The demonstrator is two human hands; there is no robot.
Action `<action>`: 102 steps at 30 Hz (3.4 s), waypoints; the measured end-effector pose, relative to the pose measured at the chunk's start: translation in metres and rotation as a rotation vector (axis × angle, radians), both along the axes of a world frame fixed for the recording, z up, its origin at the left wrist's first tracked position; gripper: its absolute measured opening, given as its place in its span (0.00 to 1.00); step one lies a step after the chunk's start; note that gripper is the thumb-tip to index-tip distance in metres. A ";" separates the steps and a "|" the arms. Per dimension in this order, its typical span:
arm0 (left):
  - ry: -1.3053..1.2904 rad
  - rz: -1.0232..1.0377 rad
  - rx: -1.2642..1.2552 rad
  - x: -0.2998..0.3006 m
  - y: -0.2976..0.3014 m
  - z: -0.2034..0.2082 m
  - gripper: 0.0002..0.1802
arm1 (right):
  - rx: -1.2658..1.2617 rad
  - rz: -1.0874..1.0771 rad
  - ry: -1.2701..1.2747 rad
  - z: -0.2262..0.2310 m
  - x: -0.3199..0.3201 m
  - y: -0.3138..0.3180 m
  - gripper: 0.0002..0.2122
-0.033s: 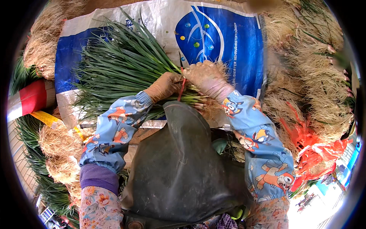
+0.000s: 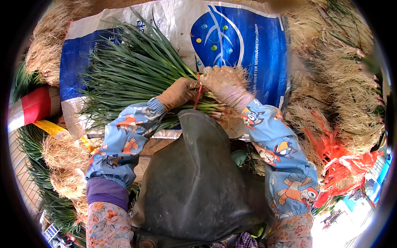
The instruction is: The person bundles bunches of green onions with a red tie and sorts them into piles while sitting on the floor.
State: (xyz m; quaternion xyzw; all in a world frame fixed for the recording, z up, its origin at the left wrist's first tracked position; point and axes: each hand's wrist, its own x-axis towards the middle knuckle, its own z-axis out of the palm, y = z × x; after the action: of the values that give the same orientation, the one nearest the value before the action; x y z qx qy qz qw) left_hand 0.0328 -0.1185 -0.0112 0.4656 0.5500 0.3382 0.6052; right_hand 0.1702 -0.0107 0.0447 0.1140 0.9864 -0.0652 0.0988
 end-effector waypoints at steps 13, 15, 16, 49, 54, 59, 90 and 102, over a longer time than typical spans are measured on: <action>0.069 -0.118 -0.178 0.009 0.009 0.026 0.16 | -1.123 -0.669 -0.190 -0.039 -0.003 0.012 0.09; 0.295 0.077 -0.095 0.023 -0.001 0.017 0.14 | -1.037 -0.526 -0.268 -0.040 -0.012 0.020 0.09; 0.405 0.176 -0.052 0.029 -0.005 0.013 0.14 | -1.089 -0.585 -0.254 -0.038 -0.012 0.021 0.09; 0.563 -0.170 0.196 -0.009 0.015 0.037 0.09 | -0.316 -0.939 0.146 -0.025 0.002 -0.085 0.09; 0.616 -0.219 0.121 -0.009 0.023 0.045 0.09 | -0.381 -0.930 0.336 -0.032 0.003 -0.092 0.08; 0.581 -0.203 0.166 -0.008 0.022 0.038 0.08 | -1.119 -1.143 0.407 -0.014 0.005 -0.085 0.08; -0.161 0.029 -0.564 -0.017 0.036 0.026 0.15 | -0.432 -1.013 0.484 -0.021 -0.007 -0.087 0.05; -0.288 0.042 -0.551 -0.022 0.028 0.028 0.16 | -0.786 -1.286 0.626 -0.037 -0.005 -0.090 0.09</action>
State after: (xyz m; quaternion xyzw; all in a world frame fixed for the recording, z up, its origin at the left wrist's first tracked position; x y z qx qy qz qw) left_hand 0.0107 -0.0902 0.0166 0.2200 0.5391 0.2515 0.7731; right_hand 0.1653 -0.1010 0.0077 0.5916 0.6150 -0.4793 -0.2052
